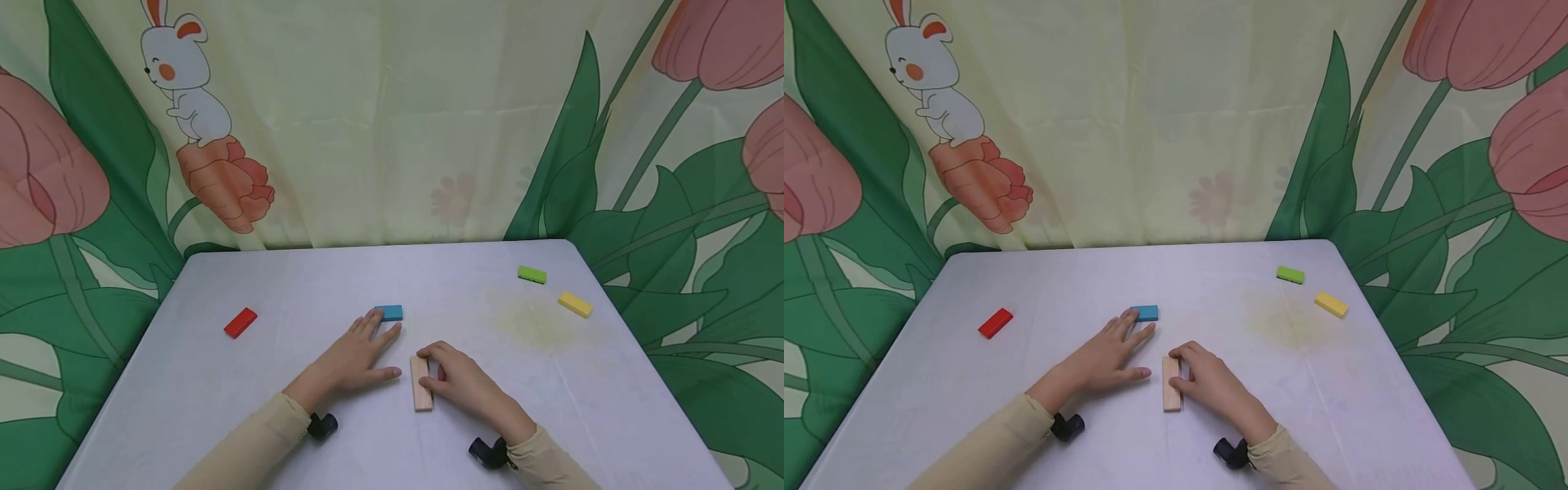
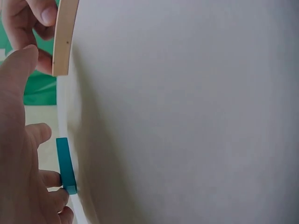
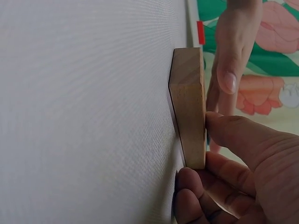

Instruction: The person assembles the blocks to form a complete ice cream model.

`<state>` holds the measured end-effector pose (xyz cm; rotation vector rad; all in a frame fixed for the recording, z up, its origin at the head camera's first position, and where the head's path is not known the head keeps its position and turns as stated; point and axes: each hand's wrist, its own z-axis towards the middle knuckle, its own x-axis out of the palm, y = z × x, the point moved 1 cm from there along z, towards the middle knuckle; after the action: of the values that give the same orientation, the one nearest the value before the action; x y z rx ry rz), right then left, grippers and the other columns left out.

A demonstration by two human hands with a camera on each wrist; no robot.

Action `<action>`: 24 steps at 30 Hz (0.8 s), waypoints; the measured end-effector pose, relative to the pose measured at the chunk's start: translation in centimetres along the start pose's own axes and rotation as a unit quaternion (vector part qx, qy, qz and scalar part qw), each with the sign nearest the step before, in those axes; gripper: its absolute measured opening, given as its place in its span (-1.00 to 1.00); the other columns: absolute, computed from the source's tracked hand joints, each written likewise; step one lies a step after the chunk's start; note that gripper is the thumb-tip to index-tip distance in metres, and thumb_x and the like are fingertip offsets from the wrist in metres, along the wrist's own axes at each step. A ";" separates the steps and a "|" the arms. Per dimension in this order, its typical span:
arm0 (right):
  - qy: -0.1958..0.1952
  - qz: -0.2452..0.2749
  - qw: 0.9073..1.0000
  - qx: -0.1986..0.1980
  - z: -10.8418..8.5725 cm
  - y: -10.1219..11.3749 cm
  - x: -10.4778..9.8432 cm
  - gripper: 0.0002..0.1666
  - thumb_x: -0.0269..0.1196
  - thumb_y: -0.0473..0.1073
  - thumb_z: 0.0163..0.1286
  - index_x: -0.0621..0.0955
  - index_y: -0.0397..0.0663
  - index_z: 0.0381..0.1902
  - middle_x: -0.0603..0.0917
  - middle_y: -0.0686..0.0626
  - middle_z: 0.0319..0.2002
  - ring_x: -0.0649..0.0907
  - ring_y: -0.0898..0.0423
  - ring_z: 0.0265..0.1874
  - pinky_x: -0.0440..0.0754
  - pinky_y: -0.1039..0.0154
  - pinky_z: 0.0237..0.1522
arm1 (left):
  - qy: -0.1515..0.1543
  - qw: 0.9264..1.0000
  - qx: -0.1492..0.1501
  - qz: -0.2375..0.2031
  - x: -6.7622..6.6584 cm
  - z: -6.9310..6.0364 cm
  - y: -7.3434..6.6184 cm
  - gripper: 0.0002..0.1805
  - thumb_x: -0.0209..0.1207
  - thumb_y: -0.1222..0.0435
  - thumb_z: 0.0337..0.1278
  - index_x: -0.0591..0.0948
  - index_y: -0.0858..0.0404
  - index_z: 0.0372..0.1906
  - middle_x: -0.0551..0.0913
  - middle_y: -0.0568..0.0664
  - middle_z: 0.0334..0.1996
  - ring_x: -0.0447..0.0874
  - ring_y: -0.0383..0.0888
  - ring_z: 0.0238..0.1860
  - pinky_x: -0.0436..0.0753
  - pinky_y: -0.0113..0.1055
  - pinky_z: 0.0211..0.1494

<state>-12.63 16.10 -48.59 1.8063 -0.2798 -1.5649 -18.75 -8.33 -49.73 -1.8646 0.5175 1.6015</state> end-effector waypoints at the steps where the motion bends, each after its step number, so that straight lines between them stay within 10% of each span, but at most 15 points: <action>1: -0.001 -0.001 1.000 0.001 0.0 0.0 0.0 -0.53 0.43 -0.10 0.36 0.63 -0.02 0.19 0.62 0.11 0.04 0.45 0.35 -0.46 0.48 0.39 -0.42 | 0.000 1.000 0.003 0.000 0.0 0.0 -0.3 -0.04 -0.11 -0.44 0.35 0.09 -0.04 0.68 -0.05 0.29 0.66 -0.15 0.20 0.68 0.03 0.10 0.68; 20: -0.001 0.013 1.000 -0.015 -0.1 -0.2 0.1 -0.51 0.43 -0.10 0.36 0.62 -0.05 0.21 0.64 0.07 0.06 0.46 0.36 -0.48 0.49 0.40 -0.45 | 0.016 0.999 0.030 0.001 0.2 -1.1 -3.4 -0.03 -0.20 -0.48 0.33 0.01 -0.11 0.69 -0.09 0.26 0.67 -0.18 0.17 0.69 0.08 0.03 0.68; 24: 0.000 0.059 0.998 0.025 0.1 -0.3 -0.2 -0.51 0.38 -0.05 0.41 0.62 -0.04 0.24 0.67 0.06 0.09 0.55 0.31 -0.38 0.56 0.37 -0.35 | 0.001 0.998 0.011 -0.066 0.1 -1.1 -3.7 -0.06 -0.22 -0.44 0.39 -0.04 -0.09 0.70 -0.09 0.20 0.68 -0.21 0.14 0.69 0.16 0.07 0.65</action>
<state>-12.81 16.40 -48.67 1.7941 -0.4212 -1.4875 -15.52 -6.34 -49.06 -1.8440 0.4019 1.5007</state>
